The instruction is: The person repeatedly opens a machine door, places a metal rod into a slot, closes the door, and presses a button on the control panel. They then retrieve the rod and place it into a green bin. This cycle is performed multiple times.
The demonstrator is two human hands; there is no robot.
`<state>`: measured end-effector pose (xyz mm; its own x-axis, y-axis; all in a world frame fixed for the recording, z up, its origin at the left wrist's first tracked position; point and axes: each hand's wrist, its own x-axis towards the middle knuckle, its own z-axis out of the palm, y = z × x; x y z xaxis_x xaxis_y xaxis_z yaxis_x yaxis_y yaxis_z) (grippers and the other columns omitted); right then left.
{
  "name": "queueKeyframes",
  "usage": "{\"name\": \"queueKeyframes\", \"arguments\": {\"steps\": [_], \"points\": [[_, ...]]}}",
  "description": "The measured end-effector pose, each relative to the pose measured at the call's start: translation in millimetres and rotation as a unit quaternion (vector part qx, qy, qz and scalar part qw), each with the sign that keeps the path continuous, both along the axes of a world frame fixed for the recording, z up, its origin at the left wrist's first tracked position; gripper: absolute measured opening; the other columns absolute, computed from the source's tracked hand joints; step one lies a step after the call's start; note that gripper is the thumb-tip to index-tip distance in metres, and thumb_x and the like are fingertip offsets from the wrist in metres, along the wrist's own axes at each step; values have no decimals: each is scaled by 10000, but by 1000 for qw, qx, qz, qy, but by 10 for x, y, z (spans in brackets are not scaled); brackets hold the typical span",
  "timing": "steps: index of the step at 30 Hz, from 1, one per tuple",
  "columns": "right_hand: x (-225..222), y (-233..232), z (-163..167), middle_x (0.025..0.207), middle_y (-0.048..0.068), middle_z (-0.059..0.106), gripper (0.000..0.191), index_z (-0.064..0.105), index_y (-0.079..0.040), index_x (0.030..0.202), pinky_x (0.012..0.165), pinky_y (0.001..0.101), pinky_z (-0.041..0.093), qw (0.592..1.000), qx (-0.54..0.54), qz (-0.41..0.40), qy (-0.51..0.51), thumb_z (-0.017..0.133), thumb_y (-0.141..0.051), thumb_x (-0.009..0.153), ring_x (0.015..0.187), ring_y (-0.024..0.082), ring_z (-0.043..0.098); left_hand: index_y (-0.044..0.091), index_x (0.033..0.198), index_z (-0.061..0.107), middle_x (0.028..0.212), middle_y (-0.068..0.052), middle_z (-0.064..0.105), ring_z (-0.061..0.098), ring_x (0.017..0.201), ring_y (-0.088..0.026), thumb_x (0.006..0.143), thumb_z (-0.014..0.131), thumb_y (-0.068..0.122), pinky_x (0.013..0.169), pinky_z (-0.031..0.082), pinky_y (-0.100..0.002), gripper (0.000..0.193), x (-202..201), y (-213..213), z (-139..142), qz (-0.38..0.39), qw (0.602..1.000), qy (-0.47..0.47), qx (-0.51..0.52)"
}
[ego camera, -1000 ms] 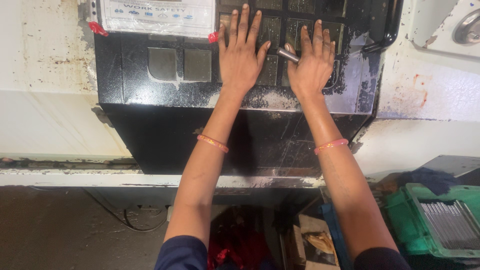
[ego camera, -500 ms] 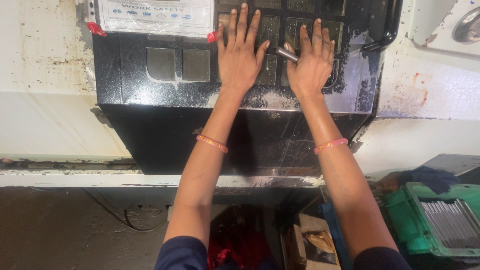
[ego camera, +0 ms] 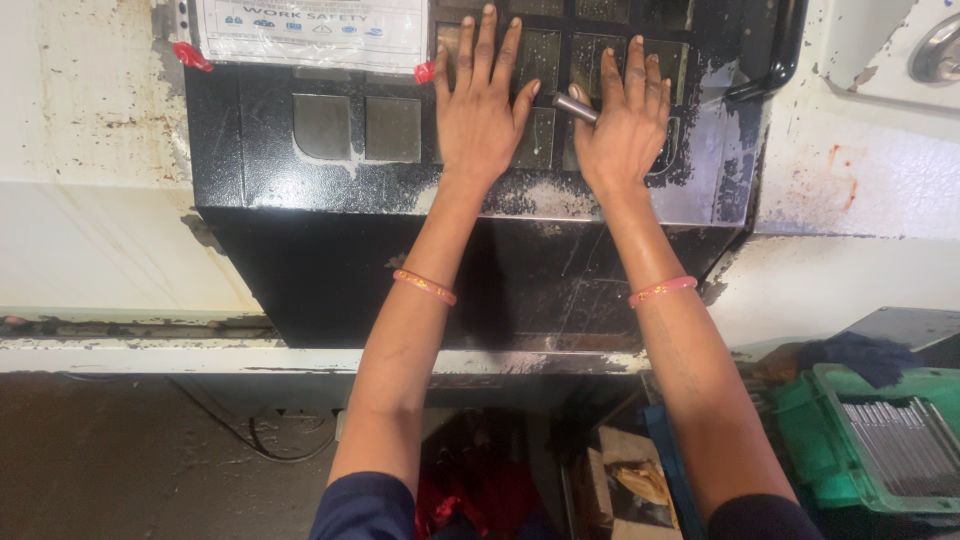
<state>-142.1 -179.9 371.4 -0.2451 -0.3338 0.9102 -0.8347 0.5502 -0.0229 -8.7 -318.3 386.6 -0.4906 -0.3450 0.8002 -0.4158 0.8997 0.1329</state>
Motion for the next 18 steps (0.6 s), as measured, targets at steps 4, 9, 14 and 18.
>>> {"name": "queueKeyframes", "arguments": {"steps": [4, 9, 14, 18], "points": [[4, 10, 7, 1614, 206, 414, 533, 613, -28, 1461, 1213, 575, 291, 1000, 0, 3, 1, 738, -319, 1033, 1454, 440, 410, 235, 1649, 250, 1716, -44, 177, 179, 1589, -257, 1099, 410, 565, 1299, 181, -538, 662, 7, 4, 7, -1, 1000, -2, 4], [7, 14, 6, 1609, 209, 418, 534, 613, -28, 1463, 1213, 576, 291, 1000, -1, 2, 2, 740, -321, 1034, 1450, 440, 413, 229, 1642, 265, 1710, -53, 191, 192, 1585, -263, 1096, 428, 560, 1294, 186, -542, 659, -2, 5, -4, -6, 1000, 14, -5], [9, 20, 8, 1604, 215, 423, 534, 615, -25, 1459, 1208, 576, 295, 1000, -1, 3, 1, 738, -314, 1027, 1445, 443, 415, 227, 1641, 272, 1710, -50, 197, 199, 1585, -263, 1095, 441, 559, 1296, 191, -542, 662, -5, 3, -17, -7, 1000, 18, -8], [13, 23, 6, 1602, 218, 425, 529, 619, -24, 1456, 1206, 579, 300, 1000, -4, 5, 3, 733, -317, 1031, 1443, 446, 418, 231, 1638, 273, 1706, -47, 199, 202, 1581, -261, 1088, 445, 561, 1293, 191, -542, 664, -13, 3, -4, -8, 1000, 19, -4]]}}
